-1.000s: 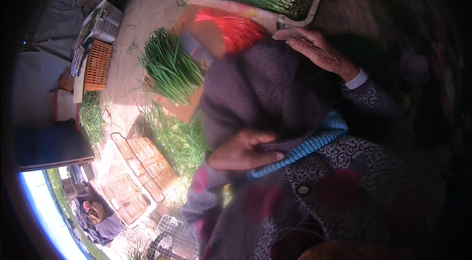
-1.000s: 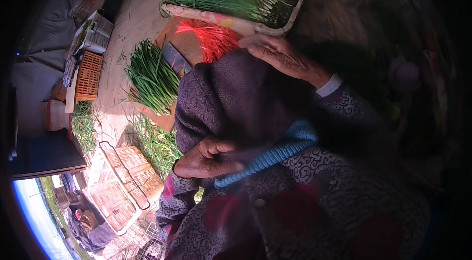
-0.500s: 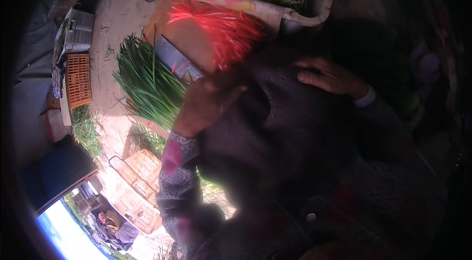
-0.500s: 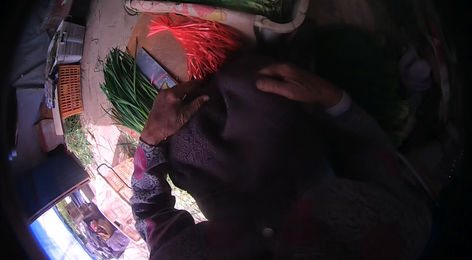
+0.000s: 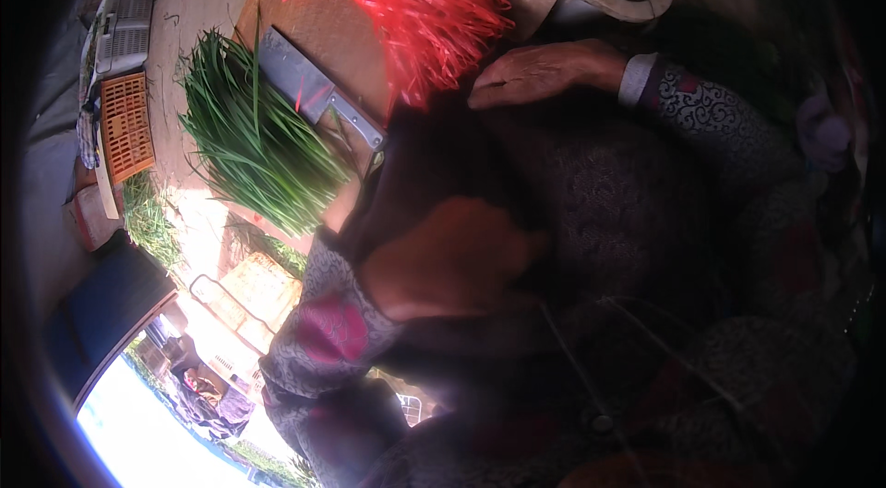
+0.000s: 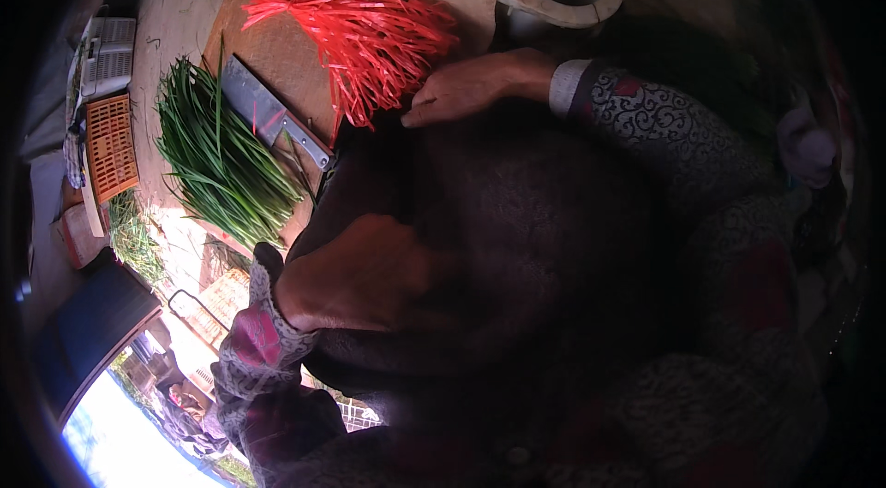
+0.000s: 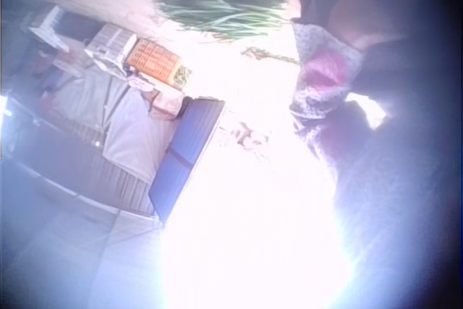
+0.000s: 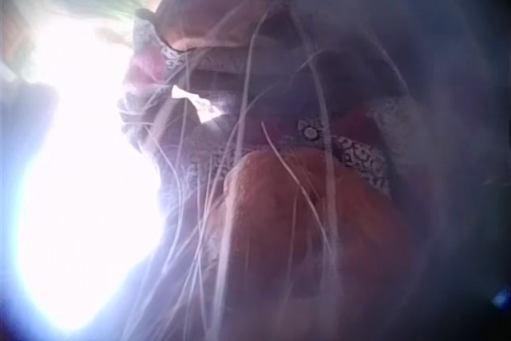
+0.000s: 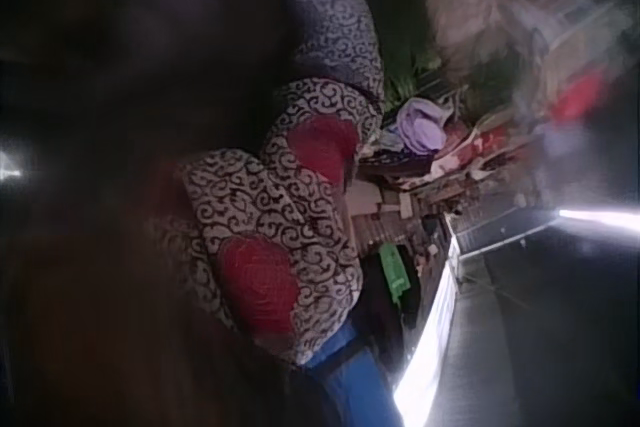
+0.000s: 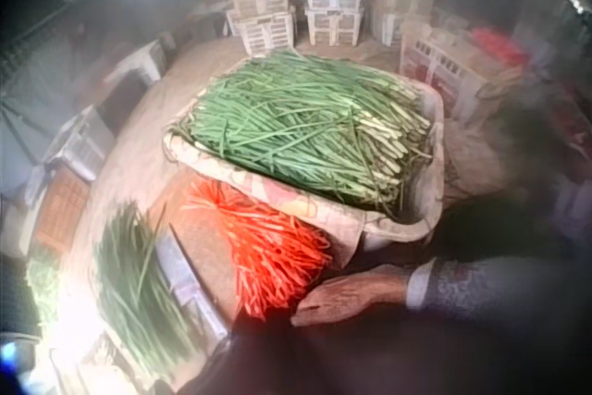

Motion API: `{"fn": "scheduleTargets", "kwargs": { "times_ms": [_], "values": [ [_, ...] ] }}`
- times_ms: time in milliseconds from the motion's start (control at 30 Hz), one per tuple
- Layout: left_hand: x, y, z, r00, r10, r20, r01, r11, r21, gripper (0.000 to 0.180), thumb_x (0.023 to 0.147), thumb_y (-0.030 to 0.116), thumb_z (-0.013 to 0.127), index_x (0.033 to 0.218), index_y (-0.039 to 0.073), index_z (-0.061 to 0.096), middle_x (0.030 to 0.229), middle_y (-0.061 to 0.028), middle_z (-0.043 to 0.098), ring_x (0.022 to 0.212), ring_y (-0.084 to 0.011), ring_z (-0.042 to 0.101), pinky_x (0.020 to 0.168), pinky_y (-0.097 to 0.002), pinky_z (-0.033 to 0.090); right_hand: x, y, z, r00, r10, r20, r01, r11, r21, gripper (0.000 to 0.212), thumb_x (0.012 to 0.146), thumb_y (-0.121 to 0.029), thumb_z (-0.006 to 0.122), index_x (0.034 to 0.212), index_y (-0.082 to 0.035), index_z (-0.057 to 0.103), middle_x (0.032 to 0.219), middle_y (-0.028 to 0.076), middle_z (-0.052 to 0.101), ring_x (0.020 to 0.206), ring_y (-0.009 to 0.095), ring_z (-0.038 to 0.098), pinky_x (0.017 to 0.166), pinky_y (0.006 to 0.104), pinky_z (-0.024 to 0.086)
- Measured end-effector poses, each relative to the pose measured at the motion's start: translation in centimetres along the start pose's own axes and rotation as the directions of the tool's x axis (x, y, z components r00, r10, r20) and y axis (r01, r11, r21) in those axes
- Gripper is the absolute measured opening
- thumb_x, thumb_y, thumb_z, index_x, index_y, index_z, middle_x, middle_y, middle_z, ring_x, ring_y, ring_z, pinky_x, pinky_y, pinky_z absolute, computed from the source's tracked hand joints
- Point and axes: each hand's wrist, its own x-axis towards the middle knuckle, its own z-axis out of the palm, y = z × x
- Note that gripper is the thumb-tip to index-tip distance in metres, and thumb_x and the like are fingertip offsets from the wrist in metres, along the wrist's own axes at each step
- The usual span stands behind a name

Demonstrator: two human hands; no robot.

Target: The person trims the roots and ends of green onions using a knife and gathers them into bundles, securing each bundle with a red tie.

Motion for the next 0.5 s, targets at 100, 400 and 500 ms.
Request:
{"fn": "scheduleTargets", "kwargs": {
  "times_ms": [100, 400, 500],
  "values": [
    [-0.3, -0.3, 0.2, 0.999, -0.026, -0.026, 0.025, 0.999, -0.035, 0.046, 0.085, 0.049, 0.066, 0.107, 0.009, 0.065, 0.068, -0.0228, 0.062, 0.068, -0.0424, 0.064, 0.062, -0.0501, 0.049, 3.3, 4.0, 3.5, 0.979, 0.106, 0.172, -0.011, 0.877, -0.48, 0.053, 0.101, -0.046, 0.05, 0.125, 0.0, 0.062, 0.122, 0.016, 0.066, 0.114, 0.026, 0.062, 0.101, 0.0401, 0.045],
    [-0.4, -1.2, -0.4, 0.989, 0.015, -0.147, -0.036, 0.99, -0.14, 0.043, 0.086, 0.042, 0.068, 0.113, 0.009, 0.066, 0.075, -0.0217, 0.065, 0.071, -0.0445, 0.063, 0.066, -0.049, 0.051, 0.4, 14.6, 7.4, 0.919, 0.112, -0.378, -0.108, 0.994, 0.032, 0.053, 0.097, -0.045, 0.058, 0.129, -0.002, 0.06, 0.128, 0.02, 0.062, 0.119, 0.031, 0.059, 0.104, 0.0429, 0.045],
    [-1.0, -1.8, -0.9, 0.987, -0.111, -0.114, 0.087, 0.976, -0.199, 0.044, 0.085, 0.03, 0.072, 0.123, 0.009, 0.064, 0.09, -0.0217, 0.07, 0.081, -0.0399, 0.068, 0.074, -0.0425, 0.054, 2.1, 15.5, 8.7, 0.724, 0.173, -0.667, -0.025, 0.974, 0.224, 0.054, 0.096, -0.044, 0.06, 0.13, -0.002, 0.059, 0.13, 0.021, 0.06, 0.121, 0.033, 0.058, 0.104, 0.0438, 0.044]
  ]
}}
